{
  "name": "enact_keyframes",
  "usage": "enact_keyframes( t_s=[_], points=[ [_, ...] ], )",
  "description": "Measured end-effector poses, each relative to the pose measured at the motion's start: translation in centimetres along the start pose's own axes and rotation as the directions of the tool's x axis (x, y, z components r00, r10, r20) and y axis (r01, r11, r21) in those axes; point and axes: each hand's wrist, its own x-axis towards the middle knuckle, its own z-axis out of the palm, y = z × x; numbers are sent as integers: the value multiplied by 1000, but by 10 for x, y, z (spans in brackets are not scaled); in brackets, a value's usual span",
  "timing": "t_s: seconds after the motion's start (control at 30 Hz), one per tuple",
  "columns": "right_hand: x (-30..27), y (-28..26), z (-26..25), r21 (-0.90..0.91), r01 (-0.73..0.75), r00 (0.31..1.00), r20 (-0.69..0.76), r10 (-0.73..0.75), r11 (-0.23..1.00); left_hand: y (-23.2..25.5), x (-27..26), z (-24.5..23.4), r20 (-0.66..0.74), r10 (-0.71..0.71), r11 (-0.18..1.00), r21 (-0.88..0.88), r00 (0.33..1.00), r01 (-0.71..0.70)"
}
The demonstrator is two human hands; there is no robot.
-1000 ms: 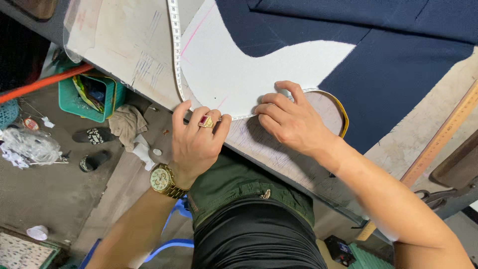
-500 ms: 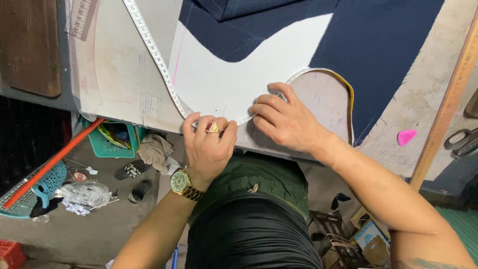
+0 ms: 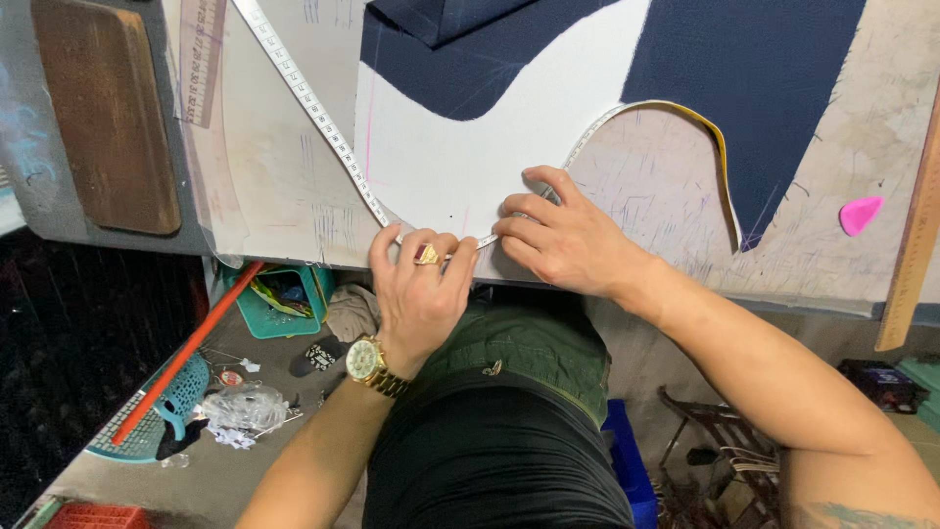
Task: The person measures a curved section of blue fabric with a tape measure, marks a line using a ruler and a piece of tailor's chalk, and then cuts along the marked path with large shears.
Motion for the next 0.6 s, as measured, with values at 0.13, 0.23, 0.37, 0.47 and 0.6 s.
enact_keyframes(
  t_s=[0.13,0.23,0.37,0.47,0.6],
  points=[
    [3,0,-3,-18,0,1000,1,0,1000,-25,-5,-11,15,110,994,5,994,-110],
    [2,1,-3,-21,3,1000,-2,-3,1000,-34,-5,-8,25,156,988,11,987,-156],
    [3,0,-3,-19,-1,1000,5,1,1000,-41,-1,-9,45,201,980,4,979,-201],
    [0,1,-2,-22,-2,999,46,3,1000,-44,4,-9,32,258,966,0,966,-258],
    [-3,1,-1,-31,5,999,43,-3,1000,-45,8,-8,45,277,961,-12,960,-277]
  ],
)
